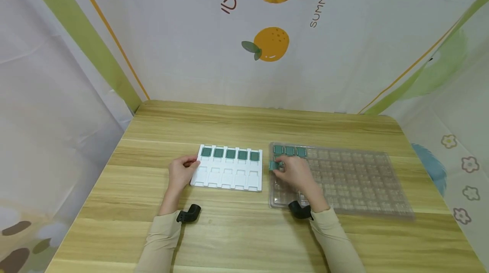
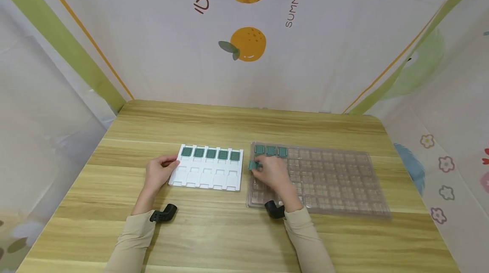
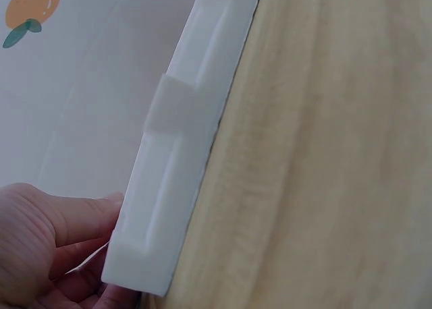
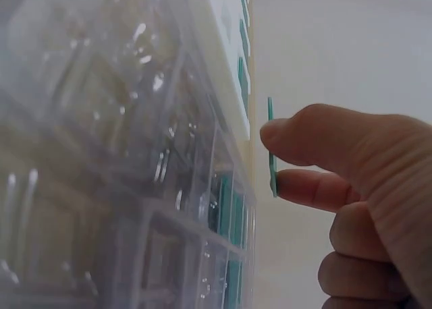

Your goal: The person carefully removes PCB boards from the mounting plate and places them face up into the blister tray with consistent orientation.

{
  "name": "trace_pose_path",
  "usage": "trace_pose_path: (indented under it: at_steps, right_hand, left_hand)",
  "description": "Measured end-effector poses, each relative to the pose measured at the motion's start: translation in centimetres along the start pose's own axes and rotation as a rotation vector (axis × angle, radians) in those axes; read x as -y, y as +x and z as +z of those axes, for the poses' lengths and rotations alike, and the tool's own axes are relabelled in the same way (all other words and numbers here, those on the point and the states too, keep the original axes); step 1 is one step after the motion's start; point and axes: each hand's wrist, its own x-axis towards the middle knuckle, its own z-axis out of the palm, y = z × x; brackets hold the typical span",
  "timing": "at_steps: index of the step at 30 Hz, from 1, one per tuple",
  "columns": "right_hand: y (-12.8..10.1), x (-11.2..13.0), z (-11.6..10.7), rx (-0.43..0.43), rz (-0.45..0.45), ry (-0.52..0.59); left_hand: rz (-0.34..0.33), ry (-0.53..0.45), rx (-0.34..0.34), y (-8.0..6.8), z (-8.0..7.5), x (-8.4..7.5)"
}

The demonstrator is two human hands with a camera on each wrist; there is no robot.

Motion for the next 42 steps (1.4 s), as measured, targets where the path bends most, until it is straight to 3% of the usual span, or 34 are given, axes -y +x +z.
trace_pose_path:
  at_steps: [11,25,42]
  right_hand:
    - [-0.1,-0.8,-0.6,0.035,0.051,0.016]
    - [-0.7,-2.1,-1.0,-0.004,0.045,0.008]
    - [-0.5,-3.5,-1.6,0.062,0.094,0.014]
  left_hand:
    - [-0.001,-0.009,0.005,0.0,0.0,0.0]
    - [0.003,-0.001,0.007,0.0,0.1,0.0]
    - [0.013,-0.001,-0.001,-0.1,0.0,-0.1]
